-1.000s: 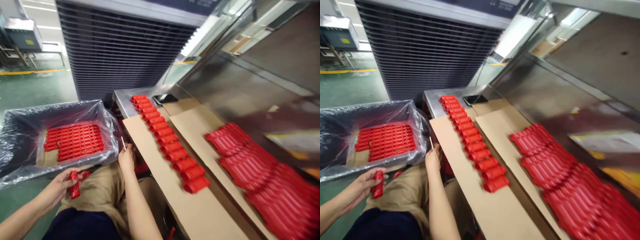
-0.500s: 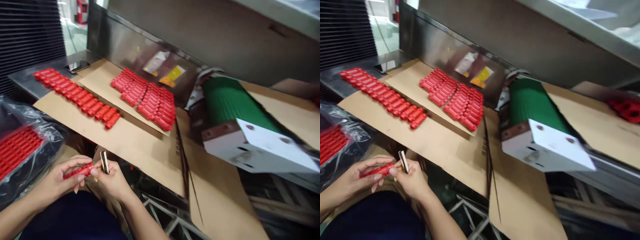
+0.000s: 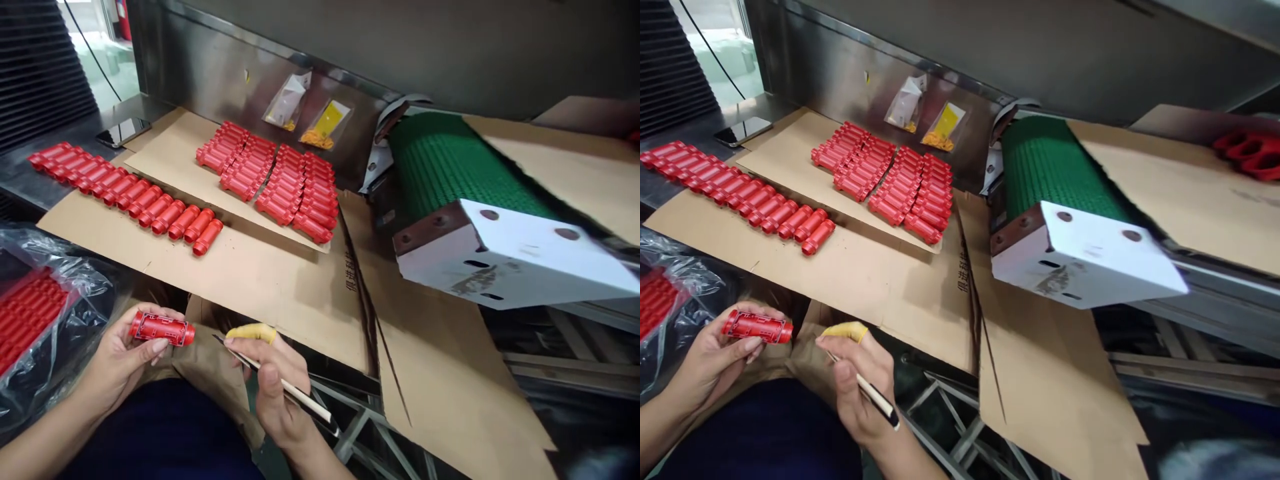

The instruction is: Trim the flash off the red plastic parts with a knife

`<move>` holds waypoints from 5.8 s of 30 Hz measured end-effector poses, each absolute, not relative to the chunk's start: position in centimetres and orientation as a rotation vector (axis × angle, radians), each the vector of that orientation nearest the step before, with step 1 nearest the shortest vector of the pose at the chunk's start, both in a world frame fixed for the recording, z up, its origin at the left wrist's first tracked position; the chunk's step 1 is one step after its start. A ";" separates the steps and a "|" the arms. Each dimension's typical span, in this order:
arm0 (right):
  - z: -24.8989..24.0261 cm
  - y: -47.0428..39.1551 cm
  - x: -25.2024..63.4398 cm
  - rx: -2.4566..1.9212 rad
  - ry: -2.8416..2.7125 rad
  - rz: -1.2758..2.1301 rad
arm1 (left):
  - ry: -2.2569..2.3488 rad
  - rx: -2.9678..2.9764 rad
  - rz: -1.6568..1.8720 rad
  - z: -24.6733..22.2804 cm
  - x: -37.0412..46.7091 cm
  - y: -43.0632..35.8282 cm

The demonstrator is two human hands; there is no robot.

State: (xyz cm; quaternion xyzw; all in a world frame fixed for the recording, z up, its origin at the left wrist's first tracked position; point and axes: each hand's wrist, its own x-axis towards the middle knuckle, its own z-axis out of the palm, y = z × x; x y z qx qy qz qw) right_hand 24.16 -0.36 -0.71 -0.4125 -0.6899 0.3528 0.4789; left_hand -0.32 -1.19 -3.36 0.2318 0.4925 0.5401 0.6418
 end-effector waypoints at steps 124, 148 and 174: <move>-3.5 -0.5 20.3 -0.788 -1.742 0.939 | 1.040 0.594 1.292 -3.0 -0.3 -2.3; -3.2 -0.8 19.2 -0.821 -1.627 0.952 | 1.120 0.798 1.205 -2.9 0.1 -2.4; -1.5 -0.1 20.4 -1.008 -1.540 1.091 | 1.310 0.952 1.203 -3.3 -0.6 -2.8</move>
